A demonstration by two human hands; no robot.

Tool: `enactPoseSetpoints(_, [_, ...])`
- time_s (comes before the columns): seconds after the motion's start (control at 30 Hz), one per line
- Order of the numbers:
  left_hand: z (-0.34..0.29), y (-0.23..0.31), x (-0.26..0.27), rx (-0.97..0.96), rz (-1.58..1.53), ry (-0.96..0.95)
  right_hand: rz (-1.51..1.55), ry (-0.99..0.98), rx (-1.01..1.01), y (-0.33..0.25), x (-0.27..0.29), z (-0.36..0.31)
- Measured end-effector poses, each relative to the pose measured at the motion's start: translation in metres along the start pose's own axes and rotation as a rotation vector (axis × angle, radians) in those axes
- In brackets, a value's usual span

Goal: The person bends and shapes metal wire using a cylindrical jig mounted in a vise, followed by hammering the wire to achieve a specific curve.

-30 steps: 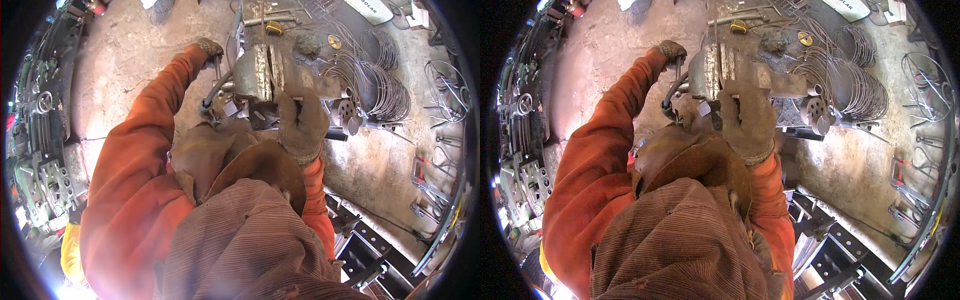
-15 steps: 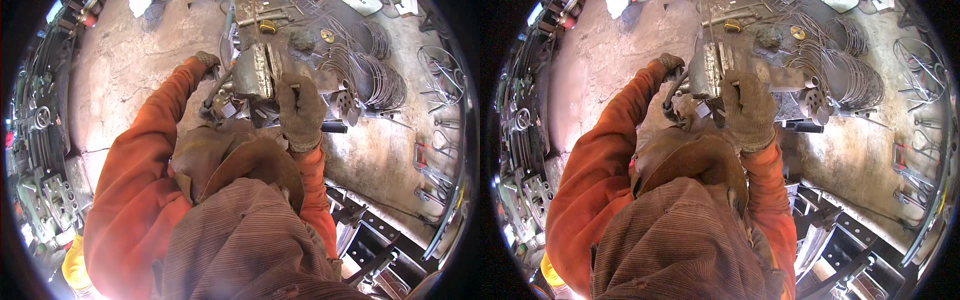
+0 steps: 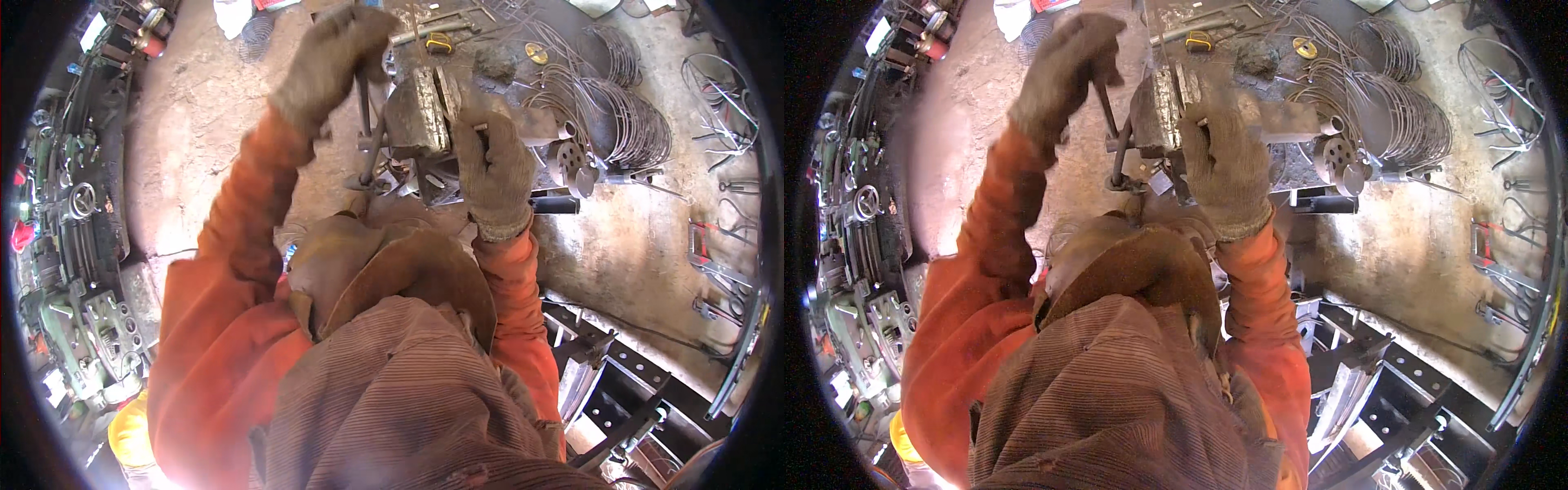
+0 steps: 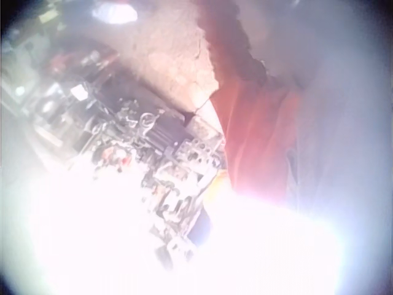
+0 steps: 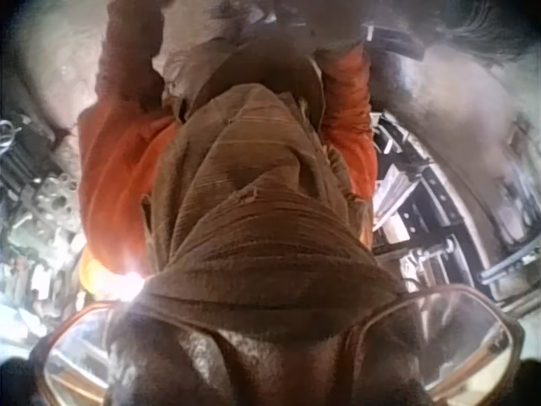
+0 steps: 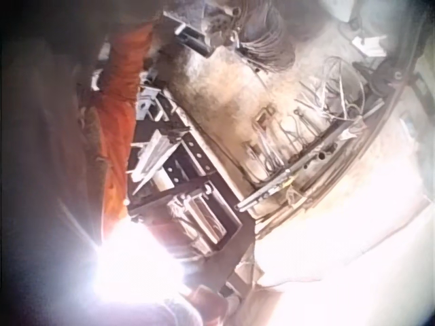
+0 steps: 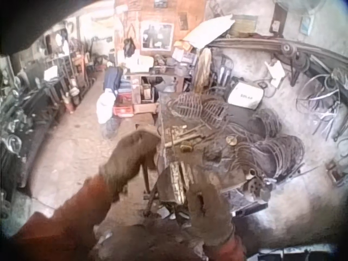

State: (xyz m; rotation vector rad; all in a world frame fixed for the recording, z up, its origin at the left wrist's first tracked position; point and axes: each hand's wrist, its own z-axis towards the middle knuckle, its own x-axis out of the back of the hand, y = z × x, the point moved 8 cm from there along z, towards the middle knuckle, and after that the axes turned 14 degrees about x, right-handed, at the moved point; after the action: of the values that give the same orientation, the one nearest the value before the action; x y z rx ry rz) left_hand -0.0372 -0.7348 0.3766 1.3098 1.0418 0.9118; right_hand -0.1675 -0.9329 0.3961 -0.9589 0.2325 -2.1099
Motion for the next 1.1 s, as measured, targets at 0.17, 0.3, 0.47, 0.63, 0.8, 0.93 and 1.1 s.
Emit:
enactPoseSetpoints(0.17, [-0.145,-0.015,-0.091,-0.322,0.650,-0.393,0.029,0.044,0.060,-0.006,-0.001,0.004])
enactPoseSetpoints(0.3, [-0.168,-0.084,-0.104,0.015,0.734,-0.431,0.073,0.071,0.057,-0.005,0.000,0.004])
enactPoseSetpoints(0.47, [-0.163,-0.104,-0.085,-0.260,0.765,0.339,0.144,0.089,0.017,0.005,-0.001,0.002])
enactPoseSetpoints(0.63, [-0.166,-0.202,-0.060,0.898,0.161,0.429,0.134,0.097,0.111,0.002,-0.005,0.003])
enactPoseSetpoints(0.8, [-0.155,-0.203,-0.058,0.670,0.484,0.428,0.124,0.108,0.161,0.003,-0.002,0.001])
enactPoseSetpoints(0.93, [-0.151,-0.250,-0.057,0.341,0.759,0.357,0.233,0.051,0.045,0.002,-0.002,-0.004])
enactPoseSetpoints(1.1, [-0.131,-0.213,-0.054,0.499,0.513,0.300,0.304,0.155,-0.133,0.017,0.012,-0.042])
